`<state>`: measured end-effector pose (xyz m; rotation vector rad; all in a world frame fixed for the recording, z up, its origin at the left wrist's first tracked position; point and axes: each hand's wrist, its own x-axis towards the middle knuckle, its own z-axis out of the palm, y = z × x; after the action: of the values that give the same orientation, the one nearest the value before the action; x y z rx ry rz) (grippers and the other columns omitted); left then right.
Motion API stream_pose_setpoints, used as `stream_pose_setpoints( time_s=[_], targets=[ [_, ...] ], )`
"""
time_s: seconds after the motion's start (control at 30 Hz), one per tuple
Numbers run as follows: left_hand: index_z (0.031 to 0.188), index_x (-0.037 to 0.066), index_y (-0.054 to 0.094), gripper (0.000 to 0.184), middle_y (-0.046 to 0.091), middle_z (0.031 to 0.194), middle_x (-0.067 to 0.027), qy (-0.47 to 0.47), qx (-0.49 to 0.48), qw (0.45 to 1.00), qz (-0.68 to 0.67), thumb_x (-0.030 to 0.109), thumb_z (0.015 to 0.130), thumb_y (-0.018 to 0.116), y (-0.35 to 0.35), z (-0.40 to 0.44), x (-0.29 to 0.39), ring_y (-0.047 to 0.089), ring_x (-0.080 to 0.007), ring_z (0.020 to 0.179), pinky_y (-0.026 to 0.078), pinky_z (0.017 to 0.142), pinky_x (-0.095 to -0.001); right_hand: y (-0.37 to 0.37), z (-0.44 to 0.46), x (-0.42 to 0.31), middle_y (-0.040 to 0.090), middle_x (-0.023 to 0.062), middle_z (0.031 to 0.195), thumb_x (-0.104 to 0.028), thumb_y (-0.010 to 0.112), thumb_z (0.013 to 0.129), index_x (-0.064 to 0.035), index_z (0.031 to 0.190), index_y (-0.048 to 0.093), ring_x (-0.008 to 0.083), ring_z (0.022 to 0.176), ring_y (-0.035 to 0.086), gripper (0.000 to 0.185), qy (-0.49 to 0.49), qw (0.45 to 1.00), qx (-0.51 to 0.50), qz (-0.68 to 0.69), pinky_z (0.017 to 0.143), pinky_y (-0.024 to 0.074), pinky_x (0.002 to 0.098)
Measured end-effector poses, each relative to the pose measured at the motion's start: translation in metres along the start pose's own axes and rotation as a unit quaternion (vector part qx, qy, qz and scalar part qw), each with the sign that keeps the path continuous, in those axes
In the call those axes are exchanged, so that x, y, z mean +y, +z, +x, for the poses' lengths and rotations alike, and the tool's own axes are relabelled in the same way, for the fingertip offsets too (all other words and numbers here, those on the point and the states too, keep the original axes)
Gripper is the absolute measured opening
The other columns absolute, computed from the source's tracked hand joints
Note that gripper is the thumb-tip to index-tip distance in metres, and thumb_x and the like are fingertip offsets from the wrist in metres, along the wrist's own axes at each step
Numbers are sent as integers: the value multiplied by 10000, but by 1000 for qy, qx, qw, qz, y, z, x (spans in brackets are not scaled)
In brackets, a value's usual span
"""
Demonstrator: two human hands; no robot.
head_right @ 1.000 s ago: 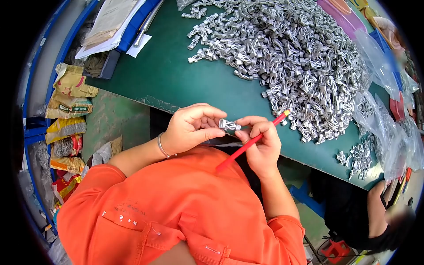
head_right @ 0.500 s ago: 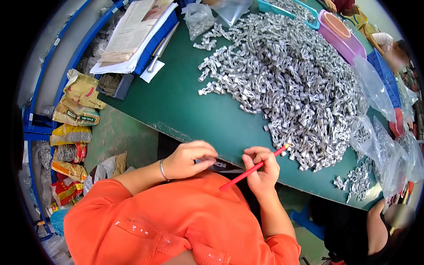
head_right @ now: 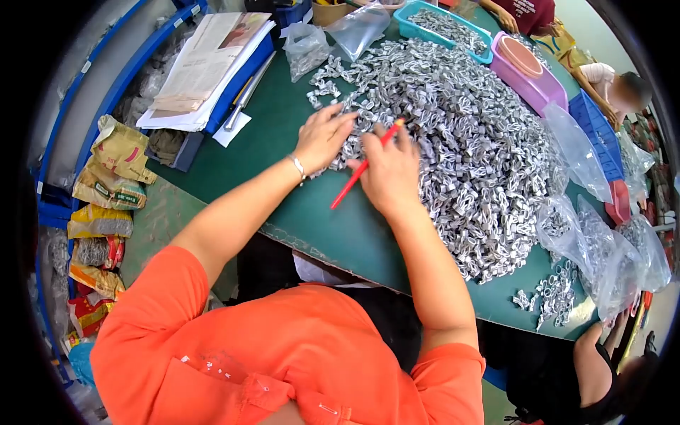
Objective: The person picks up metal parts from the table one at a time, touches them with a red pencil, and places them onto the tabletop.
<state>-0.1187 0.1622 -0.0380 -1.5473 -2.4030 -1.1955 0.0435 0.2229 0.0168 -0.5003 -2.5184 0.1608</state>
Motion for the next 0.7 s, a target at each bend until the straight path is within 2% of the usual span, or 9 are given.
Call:
stream_pose_setpoints(
  time_s=[0.1,0.23,0.37,0.4,0.5,0.6,0.63,0.67,0.7],
  targets=[
    [1095,227,668,310,541,1255,-52,-34,-30,999,-25,395,929,469,-14,-16,11,454,-319,1166,347,971,-456,-3,-6,-10,588,50,1126,-328,727,708,-111,1036,575,355,1086,504,421,-38,999,-2,6,848,392,521],
    [1139,182,633,337,538,1250,-36,-6,-35,998,-52,392,927,476,-26,-45,25,402,-339,1207,309,992,-471,-17,-23,-25,589,35,1104,-314,759,641,-117,1013,615,363,1084,494,445,-60,998,-12,0,835,385,510],
    [1217,104,569,412,470,1313,-124,40,-70,995,-59,374,920,480,-43,-77,45,363,-391,1230,288,1007,-504,-17,-63,-37,574,64,1165,-261,748,657,-99,1034,603,406,1049,488,435,-44,993,-43,99,783,428,481],
    [1257,56,525,503,444,1330,-156,53,-94,987,-118,421,915,475,-42,-86,46,342,-404,1254,281,1005,-516,-19,-76,-40,565,80,1214,-226,735,675,-96,1030,605,420,1078,475,400,-49,993,-28,107,833,417,494],
    [1331,13,433,730,400,1360,-180,120,-136,980,-79,585,878,446,-47,-109,63,272,-431,1311,244,1018,-526,-20,-106,-45,548,83,1275,-159,713,688,-101,966,618,422,1170,432,300,-64,995,6,78,882,393,498],
    [1389,15,338,921,284,1434,-206,174,-171,969,-49,730,812,392,-40,-112,63,173,-454,1351,147,1062,-582,-35,-113,-35,614,62,1177,-92,695,661,-114,923,627,361,1123,499,271,-48,993,-6,107,889,391,482],
    [1428,10,250,1049,227,1468,-209,197,-201,959,-31,794,744,385,-40,-110,65,143,-450,1370,117,1065,-604,-41,-111,-28,648,80,1095,-62,694,646,-90,894,620,350,1062,548,261,-40,987,-1,154,870,416,457],
    [1436,11,223,1055,205,1480,-204,223,-211,951,-32,690,712,579,-44,-108,69,135,-446,1375,120,1066,-605,-44,-105,-20,658,111,1048,-26,683,661,-62,864,605,340,1016,579,220,-36,976,55,207,839,444,444],
    [1432,5,224,1058,201,1482,-202,226,-220,949,-16,609,680,659,-47,-105,72,136,-440,1377,125,1065,-606,-47,-100,-7,657,126,1034,-6,670,675,-53,862,595,340,1003,585,206,-16,974,87,206,831,452,444]
  ],
)
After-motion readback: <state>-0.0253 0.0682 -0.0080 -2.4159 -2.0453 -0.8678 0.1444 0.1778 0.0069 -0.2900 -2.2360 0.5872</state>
